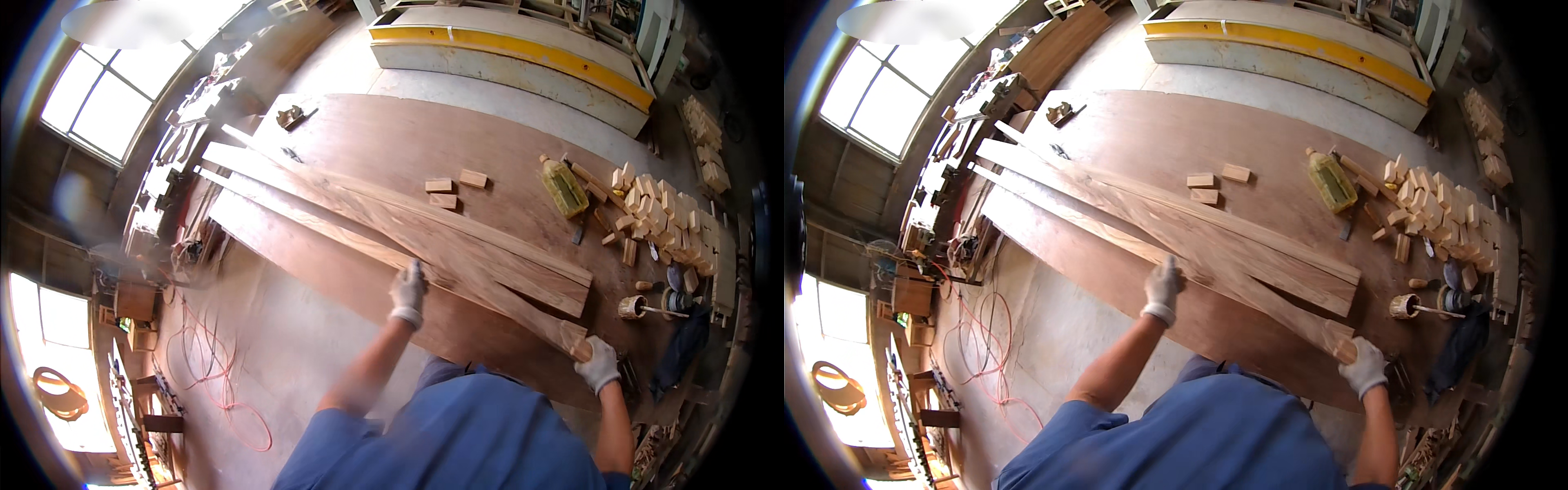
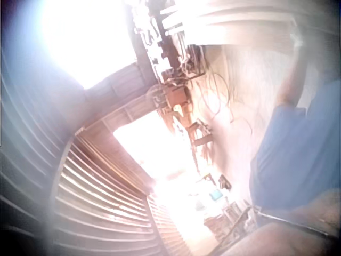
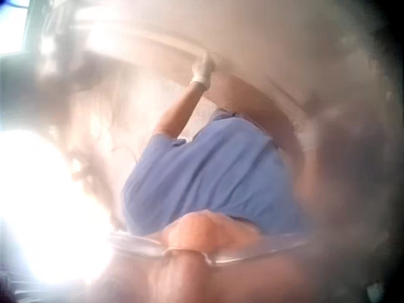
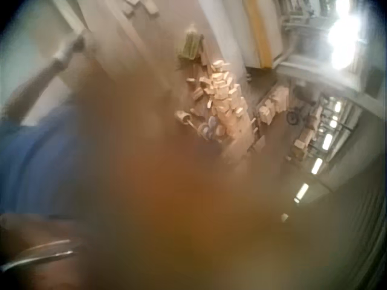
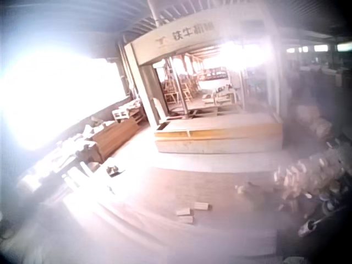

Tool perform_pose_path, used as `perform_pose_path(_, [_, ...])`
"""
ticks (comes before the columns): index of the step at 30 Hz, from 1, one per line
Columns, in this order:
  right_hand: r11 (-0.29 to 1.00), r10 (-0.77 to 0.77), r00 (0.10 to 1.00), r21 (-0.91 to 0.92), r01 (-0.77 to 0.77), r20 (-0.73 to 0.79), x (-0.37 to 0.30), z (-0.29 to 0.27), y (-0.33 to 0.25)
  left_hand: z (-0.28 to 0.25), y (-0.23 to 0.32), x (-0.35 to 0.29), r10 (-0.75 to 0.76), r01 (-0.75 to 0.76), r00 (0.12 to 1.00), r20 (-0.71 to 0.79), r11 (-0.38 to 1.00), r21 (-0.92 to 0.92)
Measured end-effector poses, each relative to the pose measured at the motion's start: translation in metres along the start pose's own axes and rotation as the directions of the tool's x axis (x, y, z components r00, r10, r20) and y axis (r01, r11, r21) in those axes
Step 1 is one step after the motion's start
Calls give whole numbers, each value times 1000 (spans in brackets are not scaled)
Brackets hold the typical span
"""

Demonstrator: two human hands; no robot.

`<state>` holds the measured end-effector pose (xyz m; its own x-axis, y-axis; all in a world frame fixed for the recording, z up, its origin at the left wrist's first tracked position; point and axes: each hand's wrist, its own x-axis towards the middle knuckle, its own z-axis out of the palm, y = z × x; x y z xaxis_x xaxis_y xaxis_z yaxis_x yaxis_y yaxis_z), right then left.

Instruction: The person applies glue to small wooden blocks using a brush and attaches them to a long wooden plank using a nail gun. The person repeats this process multiple times, picking up blocks, applying glue, and nailing them to the plank.

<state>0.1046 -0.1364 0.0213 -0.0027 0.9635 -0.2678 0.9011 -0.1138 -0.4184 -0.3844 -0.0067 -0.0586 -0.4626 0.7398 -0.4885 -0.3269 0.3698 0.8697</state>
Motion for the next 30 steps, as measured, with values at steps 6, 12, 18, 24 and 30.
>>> perform_pose_path(6, [994,30,997,-108,-22,68,-73,-6,-67,-145,55,202,86,-45,968,234,983,-176])
perform_pose_path(12, [968,-50,960,-252,-22,-276,-163,43,-69,-182,127,303,-40,148,956,291,922,-359])
perform_pose_path(18, [899,156,988,-416,-139,7,-170,8,-134,-178,101,243,-109,191,971,215,891,-411])
perform_pose_path(24, [933,212,970,-320,-164,122,-188,110,-91,-147,41,110,-150,278,933,328,879,-388])
perform_pose_path(30, [937,221,975,-277,-212,3,-286,118,-17,-110,36,-52,-56,193,954,294,868,-459])
